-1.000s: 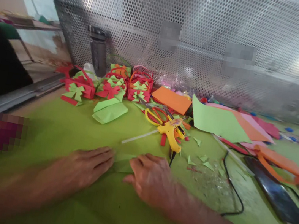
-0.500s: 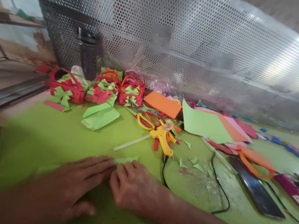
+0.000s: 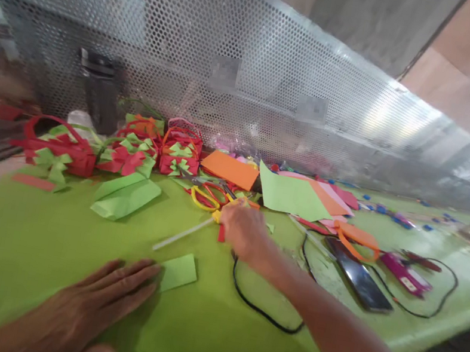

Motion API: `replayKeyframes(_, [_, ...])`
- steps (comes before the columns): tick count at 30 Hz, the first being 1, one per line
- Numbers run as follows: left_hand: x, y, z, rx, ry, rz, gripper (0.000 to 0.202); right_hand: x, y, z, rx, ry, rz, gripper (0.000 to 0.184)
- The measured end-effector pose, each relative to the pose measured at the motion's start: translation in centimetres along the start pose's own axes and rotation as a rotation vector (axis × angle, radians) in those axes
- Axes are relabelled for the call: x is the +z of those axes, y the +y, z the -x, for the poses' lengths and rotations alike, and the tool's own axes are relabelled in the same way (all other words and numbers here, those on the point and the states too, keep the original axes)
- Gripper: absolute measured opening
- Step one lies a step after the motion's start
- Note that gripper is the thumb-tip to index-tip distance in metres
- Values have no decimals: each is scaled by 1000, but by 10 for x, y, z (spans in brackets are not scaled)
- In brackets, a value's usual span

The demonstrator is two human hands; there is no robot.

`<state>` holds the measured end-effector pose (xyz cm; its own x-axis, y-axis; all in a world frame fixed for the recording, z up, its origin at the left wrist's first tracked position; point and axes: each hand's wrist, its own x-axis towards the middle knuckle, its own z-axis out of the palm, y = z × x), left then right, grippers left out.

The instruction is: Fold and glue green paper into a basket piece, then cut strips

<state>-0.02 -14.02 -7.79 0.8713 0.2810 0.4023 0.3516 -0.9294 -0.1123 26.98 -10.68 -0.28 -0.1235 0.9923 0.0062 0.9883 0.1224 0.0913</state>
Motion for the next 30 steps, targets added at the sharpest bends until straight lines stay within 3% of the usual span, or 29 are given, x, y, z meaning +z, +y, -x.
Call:
replayKeyframes(3, [2, -3, 2, -32, 6, -18, 69, -2, 38, -24, 240, -8, 47, 26])
replayKeyframes(6, [-1, -4, 2, -65, -27, -19, 67, 6, 55, -38, 299, -101, 20, 27])
replayKeyframes(11, [-4, -4, 2, -90, -54, 2, 67, 18, 52, -48, 309, -170, 0, 30])
replayKeyframes(18, [-1, -5, 1, -33, 23, -64, 70, 23, 55, -49, 369, -183, 21, 30])
replayKeyframes(23, [0, -5, 1, 0, 81, -80, 76, 24, 66, -46, 464, -77, 59, 30])
replayKeyframes(27, [0, -5, 3, -40, 3, -71, 66, 14, 83, -39, 543, 88, 64, 27])
replayKeyframes(30, [1, -6, 4, -80, -64, 8, 70, 0, 92, -31, 541, 226, 30, 31])
